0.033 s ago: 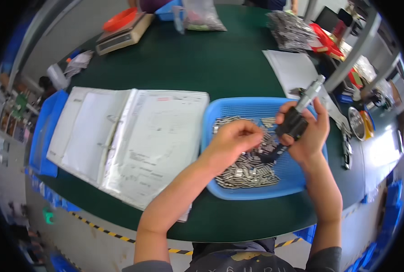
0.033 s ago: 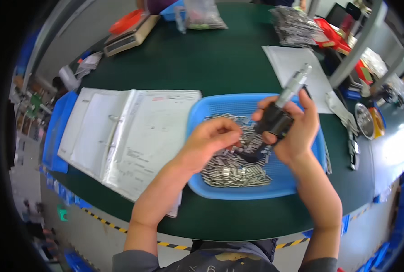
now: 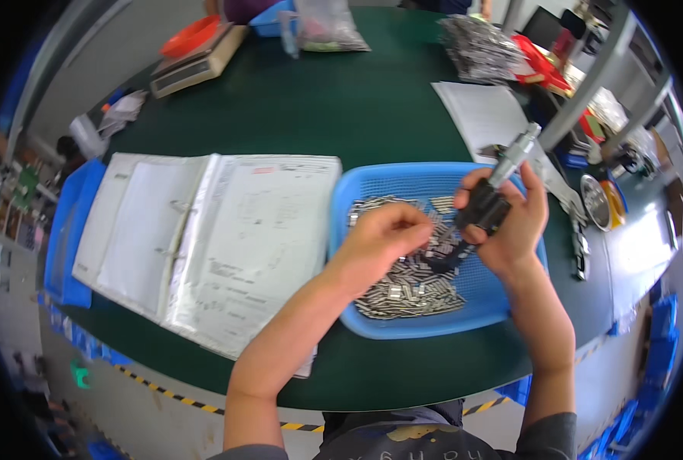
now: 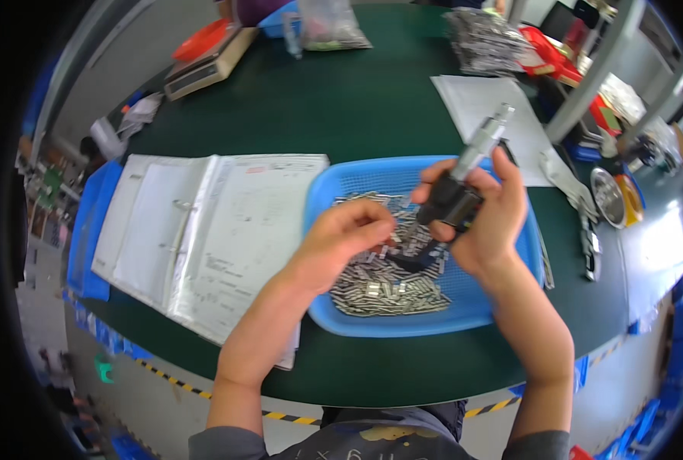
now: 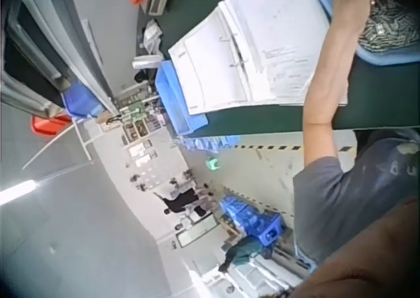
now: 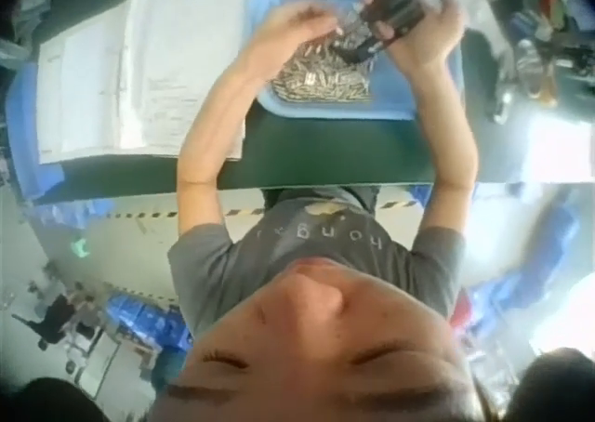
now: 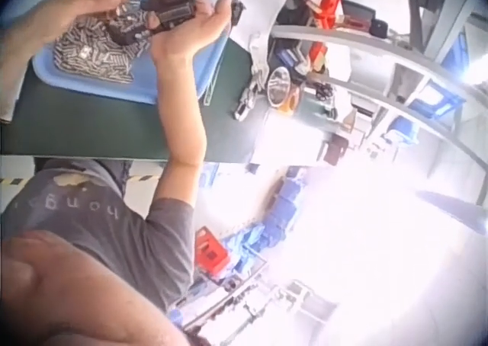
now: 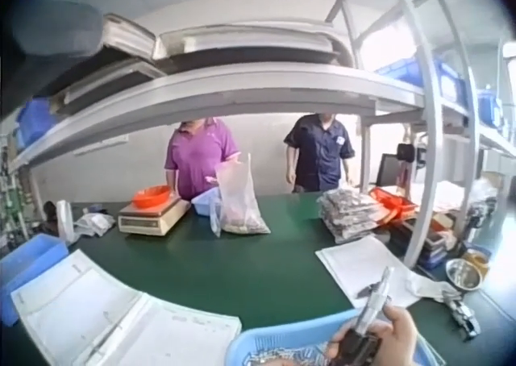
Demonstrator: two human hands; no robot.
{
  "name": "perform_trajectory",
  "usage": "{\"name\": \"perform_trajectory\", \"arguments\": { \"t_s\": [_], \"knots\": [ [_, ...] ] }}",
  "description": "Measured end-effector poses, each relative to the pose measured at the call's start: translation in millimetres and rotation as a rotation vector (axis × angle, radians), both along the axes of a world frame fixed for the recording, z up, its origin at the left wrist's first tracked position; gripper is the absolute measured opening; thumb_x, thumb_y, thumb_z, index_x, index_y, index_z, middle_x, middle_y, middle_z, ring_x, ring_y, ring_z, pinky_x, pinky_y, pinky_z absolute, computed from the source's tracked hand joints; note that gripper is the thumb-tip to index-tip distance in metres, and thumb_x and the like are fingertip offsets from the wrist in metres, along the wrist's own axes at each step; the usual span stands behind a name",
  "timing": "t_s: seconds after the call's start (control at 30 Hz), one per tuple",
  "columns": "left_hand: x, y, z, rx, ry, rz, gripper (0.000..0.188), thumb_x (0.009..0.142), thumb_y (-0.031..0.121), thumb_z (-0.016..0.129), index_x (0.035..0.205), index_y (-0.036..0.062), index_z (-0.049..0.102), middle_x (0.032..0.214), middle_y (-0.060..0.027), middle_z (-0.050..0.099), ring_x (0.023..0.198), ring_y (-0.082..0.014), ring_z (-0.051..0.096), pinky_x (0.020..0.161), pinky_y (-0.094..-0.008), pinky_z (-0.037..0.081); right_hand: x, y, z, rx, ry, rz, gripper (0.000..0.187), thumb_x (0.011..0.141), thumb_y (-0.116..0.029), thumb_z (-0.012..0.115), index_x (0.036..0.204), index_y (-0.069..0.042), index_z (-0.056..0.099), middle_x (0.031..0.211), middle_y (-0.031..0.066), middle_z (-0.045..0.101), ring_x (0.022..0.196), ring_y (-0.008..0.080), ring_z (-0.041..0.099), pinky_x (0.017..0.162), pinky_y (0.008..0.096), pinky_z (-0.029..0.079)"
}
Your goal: Perform quality control inspection on small metal parts using a micrometer and a digital caliper.
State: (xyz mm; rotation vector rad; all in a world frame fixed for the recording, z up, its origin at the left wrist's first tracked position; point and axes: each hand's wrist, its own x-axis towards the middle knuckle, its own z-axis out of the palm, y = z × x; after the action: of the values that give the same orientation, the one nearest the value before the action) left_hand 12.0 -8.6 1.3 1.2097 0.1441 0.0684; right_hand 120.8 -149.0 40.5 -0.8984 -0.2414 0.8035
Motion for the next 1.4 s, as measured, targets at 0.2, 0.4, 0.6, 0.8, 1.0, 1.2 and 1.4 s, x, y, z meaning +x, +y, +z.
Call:
{"name": "perform_trajectory", "arguments": {
  "t_s": [0.2,0.4,0.6,0.8,1.0,1.2,1.4],
  "knots": [
    [-0.2,-1.3,3.8,-0.03,0.033,-0.038,0.012,0.08,0.009,0.056,0.087,-0.0006,0.057,0.078,-0.0024,0.056,0.073,-0.0082,0.051,0.067,-0.0209,0.041,-0.7,-0.3,-0.4,0.087,-0.078,0.068,0.066,0.084,-0.051,0.019,0.081,0.003,0.056,0.068,0.0183,0.058,0.049,0.0171,0.052,0.036,0.0214,0.035],
    [-0.7,-1.2,4.0,0.019,0.054,-0.086,0.012,0.081,0.011,0.056,0.085,0.0002,0.056,0.078,-0.0009,0.055,0.072,-0.0066,0.049,0.066,-0.0193,0.04,-4.2,-1.3,2.9,0.072,-0.078,0.023,0.063,0.084,-0.049,0.018,0.079,0.003,0.054,0.068,0.0186,0.057,0.047,0.0168,0.048,0.035,0.0217,0.034],
    [-1.2,-2.4,3.4,-0.01,0.071,-0.074,0.011,0.082,0.012,0.055,0.083,0.0012,0.055,0.076,0.0005,0.054,0.071,-0.0053,0.047,0.065,-0.0188,0.039,-5.1,-1.6,3.1,0.06,-0.121,0.006,0.063,0.085,-0.048,0.016,0.078,0.003,0.052,0.067,0.0187,0.056,0.042,0.0165,0.043,0.034,0.022,0.032],
    [-0.3,-1.1,2.0,0.011,0.105,-0.101,0.011,0.083,0.013,0.054,0.083,0.0015,0.055,0.076,0.0008,0.053,0.071,-0.0048,0.047,0.065,-0.0182,0.037,-5.1,-0.9,0.9,0.069,-0.147,0.022,0.064,0.084,-0.049,0.017,0.078,0.003,0.053,0.068,0.0191,0.056,0.044,0.0169,0.045,0.035,0.0214,0.033],
    [-2.1,-0.1,2.8,-0.013,0.091,-0.152,0.014,0.084,0.015,0.052,0.081,0.0019,0.055,0.075,0.0014,0.052,0.071,-0.0054,0.046,0.067,-0.0194,0.037,-5.8,0.1,-2.5,0.091,-0.167,0.029,0.064,0.083,-0.054,0.029,0.078,0.004,0.056,0.066,0.0169,0.058,0.043,0.0139,0.048,0.036,0.0205,0.034],
    [-2.3,0.0,4.4,0.037,0.12,-0.215,0.013,0.083,0.015,0.052,0.083,0.0019,0.054,0.077,-0.0001,0.052,0.073,-0.0068,0.047,0.069,-0.0203,0.037,-7.0,0.5,-5.2,-0.006,-0.192,0.01,0.057,0.079,-0.055,0.046,0.075,0.001,0.055,0.062,0.0124,0.058,0.039,0.0102,0.046,0.032,0.0182,0.032],
    [-0.1,-0.8,7.2,-0.018,0.147,-0.174,0.014,0.085,0.017,0.049,0.086,0.0034,0.053,0.08,-0.0011,0.054,0.075,-0.0076,0.049,0.07,-0.0209,0.039,-3.6,0.4,-3.9,-0.022,-0.094,0.004,0.058,0.076,-0.059,0.047,0.074,-0.001,0.055,0.064,0.0115,0.058,0.041,0.0111,0.048,0.033,0.0193,0.032]
  ]
}}
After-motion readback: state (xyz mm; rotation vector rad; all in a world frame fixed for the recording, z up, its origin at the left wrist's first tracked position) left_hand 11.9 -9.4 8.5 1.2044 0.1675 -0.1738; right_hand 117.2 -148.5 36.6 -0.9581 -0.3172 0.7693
